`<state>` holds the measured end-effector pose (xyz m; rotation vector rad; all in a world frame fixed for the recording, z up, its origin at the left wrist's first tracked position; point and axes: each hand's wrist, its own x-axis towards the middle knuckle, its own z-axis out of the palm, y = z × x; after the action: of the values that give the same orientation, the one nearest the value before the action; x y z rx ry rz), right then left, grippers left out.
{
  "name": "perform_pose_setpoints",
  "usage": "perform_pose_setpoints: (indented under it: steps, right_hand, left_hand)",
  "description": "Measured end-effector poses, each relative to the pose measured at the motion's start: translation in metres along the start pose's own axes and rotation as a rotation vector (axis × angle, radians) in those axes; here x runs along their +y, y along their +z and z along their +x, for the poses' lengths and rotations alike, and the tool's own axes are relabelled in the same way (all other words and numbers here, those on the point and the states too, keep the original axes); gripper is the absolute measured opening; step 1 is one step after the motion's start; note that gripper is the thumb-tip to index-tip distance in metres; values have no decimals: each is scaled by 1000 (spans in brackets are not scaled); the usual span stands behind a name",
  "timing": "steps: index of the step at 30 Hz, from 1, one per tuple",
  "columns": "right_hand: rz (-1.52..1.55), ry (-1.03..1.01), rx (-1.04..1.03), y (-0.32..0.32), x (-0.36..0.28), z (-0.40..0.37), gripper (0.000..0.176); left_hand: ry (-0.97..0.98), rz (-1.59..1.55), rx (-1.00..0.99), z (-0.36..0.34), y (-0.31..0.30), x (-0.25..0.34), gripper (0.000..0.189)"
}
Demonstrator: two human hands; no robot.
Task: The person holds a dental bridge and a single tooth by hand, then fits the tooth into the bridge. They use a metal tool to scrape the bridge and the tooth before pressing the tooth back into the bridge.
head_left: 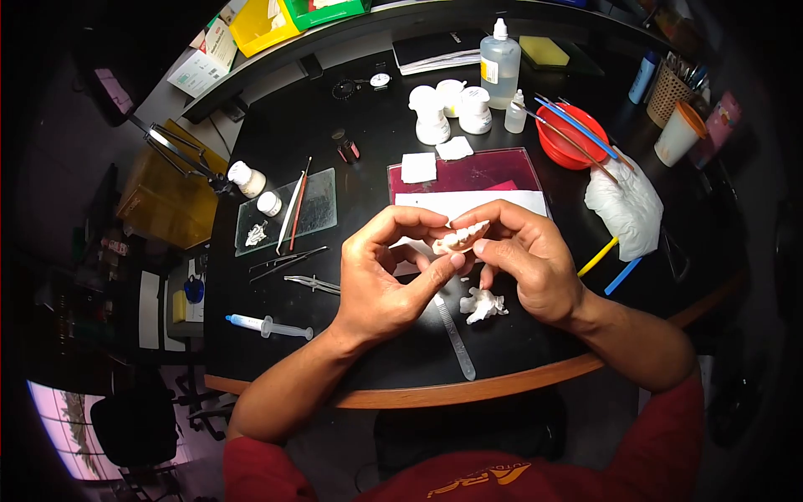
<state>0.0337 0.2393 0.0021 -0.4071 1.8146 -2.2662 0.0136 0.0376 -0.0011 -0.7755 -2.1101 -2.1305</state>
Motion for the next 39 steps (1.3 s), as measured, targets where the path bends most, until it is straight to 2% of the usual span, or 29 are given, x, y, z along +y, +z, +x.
perform_pose_setpoints:
  steps: [9,15,18,26,30,39]
  right_hand:
    - [-44,-34,45,2,0,0,31]
    - [-54,-49,44,2,0,-1,36]
    - [19,-31,18,-1,1,-1,35]
    - [-17,-16,-7,-1,-3,0,31]
    - [-12,2,-11,-3,-3,0,30]
    - [-5,2,-1,-1,-4,-1,29]
  left_hand:
    - [1,56,-39,0,-3,1,23]
    - [54,96,-30,0,-6,-1,25]
    - [-6,52,-7,-1,-4,4,26]
    - [-11,-7,27,0,-1,4,26]
    - [-69,-8,-11,-2,-4,3,25]
    - [-13,-22,19,-1,0,3,21]
